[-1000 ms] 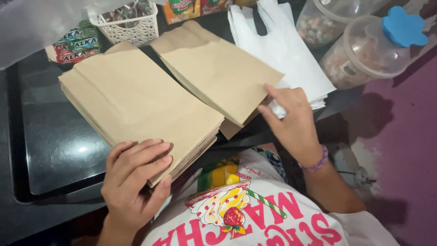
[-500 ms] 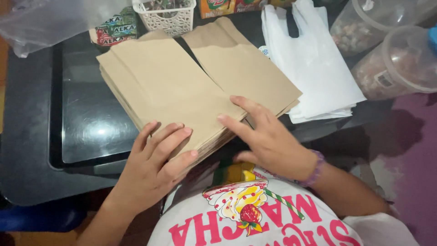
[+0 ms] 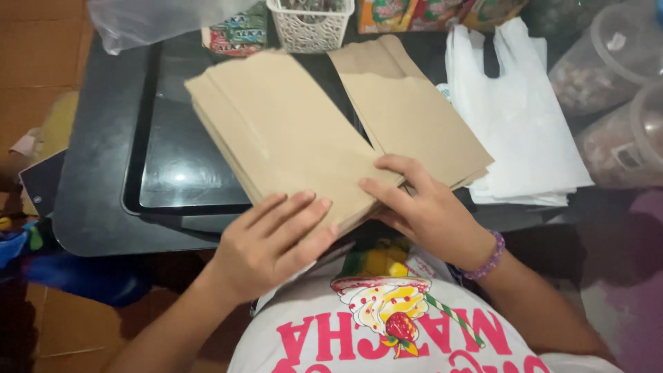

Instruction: Packaging small candies into plastic bags and organizing stacks of brown paper bags at a counter.

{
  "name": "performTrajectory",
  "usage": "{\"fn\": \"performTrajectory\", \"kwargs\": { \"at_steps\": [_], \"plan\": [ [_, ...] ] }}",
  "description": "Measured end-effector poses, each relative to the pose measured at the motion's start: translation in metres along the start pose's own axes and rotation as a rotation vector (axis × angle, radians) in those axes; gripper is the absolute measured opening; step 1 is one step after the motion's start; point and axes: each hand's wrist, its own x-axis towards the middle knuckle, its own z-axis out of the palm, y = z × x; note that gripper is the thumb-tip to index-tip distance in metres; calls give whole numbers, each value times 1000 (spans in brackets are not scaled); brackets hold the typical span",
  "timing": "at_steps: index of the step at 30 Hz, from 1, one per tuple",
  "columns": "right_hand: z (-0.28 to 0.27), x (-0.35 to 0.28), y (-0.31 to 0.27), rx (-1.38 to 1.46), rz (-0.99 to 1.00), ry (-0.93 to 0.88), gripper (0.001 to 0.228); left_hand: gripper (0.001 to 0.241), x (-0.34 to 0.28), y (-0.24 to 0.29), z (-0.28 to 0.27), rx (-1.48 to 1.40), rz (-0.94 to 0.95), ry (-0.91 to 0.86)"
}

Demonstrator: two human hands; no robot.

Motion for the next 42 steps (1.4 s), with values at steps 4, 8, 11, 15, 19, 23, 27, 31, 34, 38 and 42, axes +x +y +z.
{"fn": "performTrajectory", "kwargs": {
  "at_steps": [4, 8, 11, 15, 19, 23, 27, 31, 34, 38, 42],
  "plan": [
    [-10, 13, -1, -167, -67, -63, 41, 12, 3, 4, -4, 88, -37, 74],
    [-15, 45, 11, -352, -129, -66, 51, 12, 16, -7, 4, 129, -72, 96],
    [-15, 55, 21, -423, -159, -23, 45, 10, 20, -3, 9, 200, -125, 113],
    [-11, 54, 26, -278, -307, -64, 41, 16, 13, 16, 12, 248, -204, 142],
    [-10, 64, 35, -313, -309, -97, 51, 13, 16, 12, 15, 308, -235, 148],
    [-14, 92, 47, -402, -376, -14, 39, 12, 25, -2, 31, 406, -275, 166],
    [-16, 102, 53, -600, -412, -14, 29, 52, 30, -3, 39, 291, -430, -62],
    [-22, 101, 55, -702, -384, -10, 27, 105, 27, -17, 42, -15, -425, -254],
    [-28, 88, 52, -440, -309, 3, 36, 77, 24, -33, 27, -185, -418, -254],
    [-34, 89, 35, -386, -416, -61, 30, 77, 22, -64, 17, 43, -313, -409],
    [-19, 89, 25, -293, -491, 4, 16, 77, 46, -95, 6, -67, -159, -510]
  ]
}}
